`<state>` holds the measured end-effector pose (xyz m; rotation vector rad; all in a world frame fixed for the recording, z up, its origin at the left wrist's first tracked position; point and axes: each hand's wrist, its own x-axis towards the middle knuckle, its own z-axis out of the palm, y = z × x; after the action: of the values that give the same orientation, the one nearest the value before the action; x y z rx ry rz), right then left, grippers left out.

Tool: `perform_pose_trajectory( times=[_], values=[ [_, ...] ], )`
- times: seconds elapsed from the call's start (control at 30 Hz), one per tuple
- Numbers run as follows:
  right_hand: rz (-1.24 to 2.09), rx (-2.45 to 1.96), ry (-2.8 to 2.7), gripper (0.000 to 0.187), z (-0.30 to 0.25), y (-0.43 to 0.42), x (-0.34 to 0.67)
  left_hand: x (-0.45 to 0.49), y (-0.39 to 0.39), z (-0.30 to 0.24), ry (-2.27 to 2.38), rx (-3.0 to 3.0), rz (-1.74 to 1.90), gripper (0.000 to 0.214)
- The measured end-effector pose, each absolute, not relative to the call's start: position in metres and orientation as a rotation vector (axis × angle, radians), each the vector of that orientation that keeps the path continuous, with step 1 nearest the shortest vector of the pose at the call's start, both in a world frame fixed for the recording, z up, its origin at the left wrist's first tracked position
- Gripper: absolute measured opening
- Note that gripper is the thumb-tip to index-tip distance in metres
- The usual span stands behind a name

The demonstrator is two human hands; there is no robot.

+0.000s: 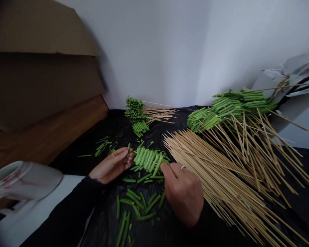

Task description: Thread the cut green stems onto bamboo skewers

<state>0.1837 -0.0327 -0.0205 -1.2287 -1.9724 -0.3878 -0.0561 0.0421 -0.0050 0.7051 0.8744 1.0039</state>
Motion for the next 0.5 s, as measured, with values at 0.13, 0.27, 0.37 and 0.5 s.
perform_pose_trajectory(
  times=[0.13, 0.27, 0.37, 0.5],
  values=[
    [-0.390, -1.217, -1.982, 0.026, -0.0206, -0.0330, 0.1835, -0.0524, 0.0395, -0.0083, 0.875, 0.690, 1.007, 0.025],
    [-0.397, -1.231, -1.993, 0.026, -0.0214, -0.0334, 0.1828, -0.0508, 0.0385, -0.0117, 0.879, 0.685, 1.013, 0.023],
    [-0.381, -1.226, -1.990, 0.027, -0.0218, -0.0335, 0.1820, -0.0507, 0.0385, -0.0124, 0.874, 0.690, 1.013, 0.021],
    [-0.394, -1.226, -1.998, 0.029, -0.0207, -0.0338, 0.1814, -0.0505, 0.0385, -0.0123, 0.867, 0.689, 1.013, 0.019]
  ],
)
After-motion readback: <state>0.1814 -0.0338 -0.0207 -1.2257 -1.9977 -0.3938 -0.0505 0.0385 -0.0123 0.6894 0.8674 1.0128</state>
